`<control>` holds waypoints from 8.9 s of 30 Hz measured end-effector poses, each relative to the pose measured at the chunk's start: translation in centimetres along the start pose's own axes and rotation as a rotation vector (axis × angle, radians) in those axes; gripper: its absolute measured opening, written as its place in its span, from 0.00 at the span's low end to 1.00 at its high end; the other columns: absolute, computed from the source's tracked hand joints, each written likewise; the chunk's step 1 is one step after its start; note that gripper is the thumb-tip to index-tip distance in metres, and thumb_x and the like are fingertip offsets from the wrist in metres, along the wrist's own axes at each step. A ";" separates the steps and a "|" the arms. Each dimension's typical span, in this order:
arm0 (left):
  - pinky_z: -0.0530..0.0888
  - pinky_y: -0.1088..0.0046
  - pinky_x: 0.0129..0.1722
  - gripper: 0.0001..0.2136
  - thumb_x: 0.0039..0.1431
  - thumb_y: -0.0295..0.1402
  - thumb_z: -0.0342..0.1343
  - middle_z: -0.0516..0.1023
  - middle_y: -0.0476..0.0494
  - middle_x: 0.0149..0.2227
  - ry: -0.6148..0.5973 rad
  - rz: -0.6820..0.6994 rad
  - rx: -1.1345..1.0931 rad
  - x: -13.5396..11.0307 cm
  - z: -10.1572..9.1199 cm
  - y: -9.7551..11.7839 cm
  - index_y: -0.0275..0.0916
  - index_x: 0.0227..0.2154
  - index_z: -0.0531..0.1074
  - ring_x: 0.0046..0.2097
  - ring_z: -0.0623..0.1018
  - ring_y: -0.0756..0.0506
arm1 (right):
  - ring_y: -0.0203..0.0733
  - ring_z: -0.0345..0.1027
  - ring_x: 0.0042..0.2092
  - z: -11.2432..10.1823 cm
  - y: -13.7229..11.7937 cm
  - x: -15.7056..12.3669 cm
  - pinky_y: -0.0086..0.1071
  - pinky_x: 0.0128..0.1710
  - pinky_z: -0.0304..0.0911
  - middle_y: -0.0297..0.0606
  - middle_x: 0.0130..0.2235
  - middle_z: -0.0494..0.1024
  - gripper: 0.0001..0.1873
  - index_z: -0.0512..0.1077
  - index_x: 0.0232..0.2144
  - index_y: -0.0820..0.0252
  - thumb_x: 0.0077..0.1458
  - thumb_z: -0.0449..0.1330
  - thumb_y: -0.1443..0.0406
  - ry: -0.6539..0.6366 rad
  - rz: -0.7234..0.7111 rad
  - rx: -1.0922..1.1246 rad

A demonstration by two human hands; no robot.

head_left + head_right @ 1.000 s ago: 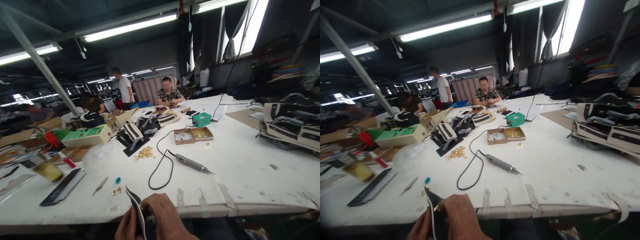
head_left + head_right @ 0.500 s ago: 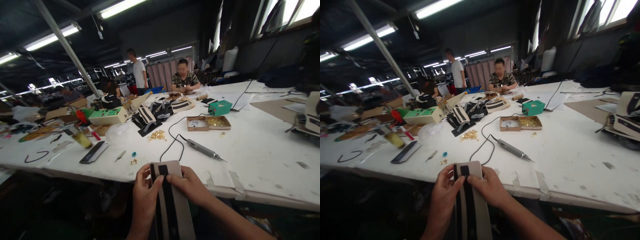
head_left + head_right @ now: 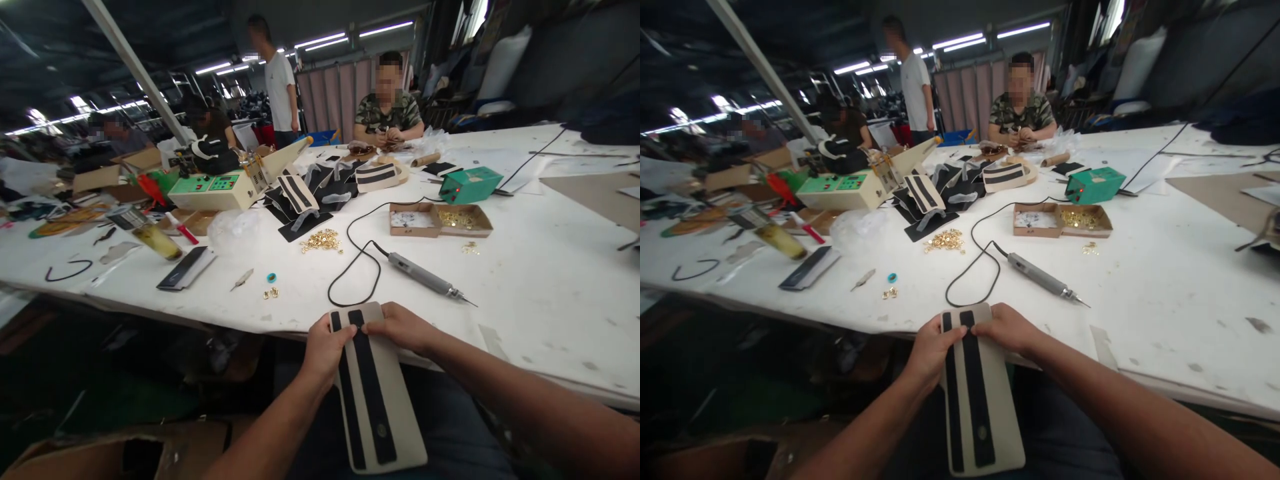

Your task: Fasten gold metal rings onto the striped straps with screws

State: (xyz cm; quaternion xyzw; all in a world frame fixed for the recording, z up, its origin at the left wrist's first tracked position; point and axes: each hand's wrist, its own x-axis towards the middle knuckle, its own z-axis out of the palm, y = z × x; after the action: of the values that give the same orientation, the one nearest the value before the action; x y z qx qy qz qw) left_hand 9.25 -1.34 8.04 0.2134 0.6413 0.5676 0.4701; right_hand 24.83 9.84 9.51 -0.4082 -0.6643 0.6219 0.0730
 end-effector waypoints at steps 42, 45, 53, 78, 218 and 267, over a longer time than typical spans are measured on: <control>0.73 0.55 0.61 0.32 0.58 0.30 0.66 0.74 0.33 0.62 0.068 0.307 0.958 3.3 1.1 0.3 0.36 0.65 0.65 0.62 0.76 0.35 | 0.44 0.76 0.36 -1.1 0.9 3.9 0.30 0.32 0.61 0.37 0.32 0.83 0.05 0.77 0.28 0.58 0.54 0.62 0.63 0.124 -0.017 -0.404; 0.75 0.54 0.59 0.26 0.59 0.32 0.66 0.73 0.36 0.63 0.103 0.514 1.096 2.6 0.7 -0.3 0.40 0.61 0.71 0.62 0.75 0.35 | 0.44 0.76 0.36 -1.1 0.8 4.0 0.30 0.32 0.61 0.38 0.33 0.83 0.05 0.77 0.29 0.58 0.54 0.62 0.64 0.113 -0.018 -0.388; 0.70 0.43 0.58 0.08 0.61 0.37 0.66 0.83 0.43 0.55 0.015 0.963 1.238 3.8 -0.2 -0.9 0.47 0.43 0.82 0.60 0.73 0.29 | 0.45 0.77 0.36 -1.5 0.1 3.7 0.31 0.30 0.63 0.38 0.34 0.84 0.05 0.79 0.31 0.56 0.54 0.64 0.62 0.113 -0.011 -0.387; 0.69 0.48 0.62 0.09 0.60 0.44 0.65 0.86 0.48 0.49 0.009 0.955 1.005 7.2 -1.1 -4.0 0.48 0.41 0.81 0.58 0.76 0.32 | 0.44 0.76 0.41 -25.4 11.4 -1.9 0.35 0.45 0.67 0.40 0.40 0.84 0.17 0.81 0.42 0.60 0.56 0.64 0.55 1.038 0.121 -0.515; 0.65 0.50 0.60 0.11 0.62 0.46 0.67 0.84 0.48 0.50 -0.031 0.757 0.944 3.7 -0.5 -3.9 0.49 0.43 0.80 0.58 0.74 0.37 | 0.39 0.64 0.26 2.4 -1.0 4.5 0.37 0.27 0.66 0.31 0.24 0.69 0.17 0.66 0.27 0.54 0.58 0.67 0.54 0.279 -0.639 0.160; 0.69 0.50 0.59 0.24 0.60 0.23 0.51 0.84 0.46 0.52 -0.246 0.750 1.004 2.6 -3.2 -0.8 0.51 0.52 0.82 0.56 0.75 0.37 | 0.57 0.65 0.67 0.6 7.5 -2.6 0.54 0.63 0.64 0.46 0.65 0.73 0.37 0.76 0.59 0.49 0.47 0.56 0.76 0.174 -0.943 -0.921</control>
State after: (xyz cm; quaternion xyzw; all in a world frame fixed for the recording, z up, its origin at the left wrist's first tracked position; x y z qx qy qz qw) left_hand 5.57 -1.13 6.13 0.6814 0.6522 0.2952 0.1524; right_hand 29.57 6.90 3.79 -0.1119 -0.9613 0.1407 0.2088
